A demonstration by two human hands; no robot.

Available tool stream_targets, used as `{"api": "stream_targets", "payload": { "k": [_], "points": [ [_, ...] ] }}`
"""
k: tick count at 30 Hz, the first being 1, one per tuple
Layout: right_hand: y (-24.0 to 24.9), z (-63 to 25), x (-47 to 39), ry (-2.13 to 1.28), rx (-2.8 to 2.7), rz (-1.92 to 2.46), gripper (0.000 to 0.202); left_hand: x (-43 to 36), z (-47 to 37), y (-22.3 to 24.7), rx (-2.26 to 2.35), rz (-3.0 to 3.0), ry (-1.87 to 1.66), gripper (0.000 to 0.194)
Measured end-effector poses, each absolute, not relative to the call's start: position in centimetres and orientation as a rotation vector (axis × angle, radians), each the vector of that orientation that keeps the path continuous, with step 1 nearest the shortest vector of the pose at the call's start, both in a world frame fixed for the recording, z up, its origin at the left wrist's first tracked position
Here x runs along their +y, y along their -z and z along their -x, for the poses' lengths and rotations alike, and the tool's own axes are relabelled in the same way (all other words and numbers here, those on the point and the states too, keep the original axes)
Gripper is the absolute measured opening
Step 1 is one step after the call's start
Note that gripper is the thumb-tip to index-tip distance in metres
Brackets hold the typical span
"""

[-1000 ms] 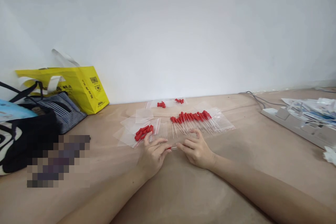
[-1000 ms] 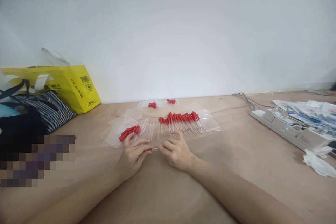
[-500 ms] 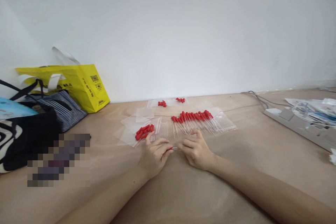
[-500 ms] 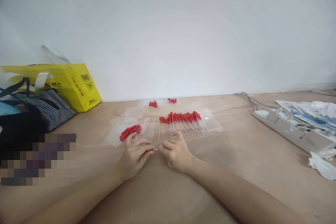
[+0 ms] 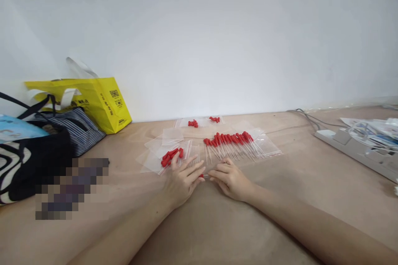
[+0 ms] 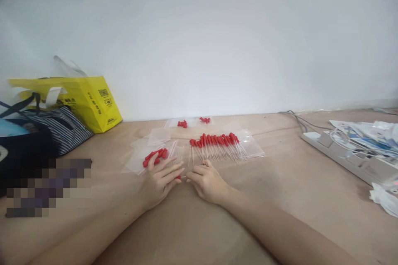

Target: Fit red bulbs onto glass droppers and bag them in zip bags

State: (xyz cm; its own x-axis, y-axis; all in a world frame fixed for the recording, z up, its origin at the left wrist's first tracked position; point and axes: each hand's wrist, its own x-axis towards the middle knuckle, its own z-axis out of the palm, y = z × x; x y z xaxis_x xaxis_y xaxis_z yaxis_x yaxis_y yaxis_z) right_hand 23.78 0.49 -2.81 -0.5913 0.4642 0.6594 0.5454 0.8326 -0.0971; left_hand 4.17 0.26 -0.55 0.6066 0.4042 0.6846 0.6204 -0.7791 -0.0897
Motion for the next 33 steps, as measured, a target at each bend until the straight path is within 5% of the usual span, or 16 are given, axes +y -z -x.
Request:
{"api": "stream_targets", "payload": {
  "k": [11,33],
  "points": [
    [2.6,-24.1,0.4,0.455,-2.104,0.787,0.014,0.2,-4.1,0.7,-0.768,2.488,0.954,0.015],
    [2.8,-23.1,0.2,0.145,-2.149,0.738,0.017,-0.2,-5.4,0.7,-0.813,2.623,1.098,0.015]
  ]
}}
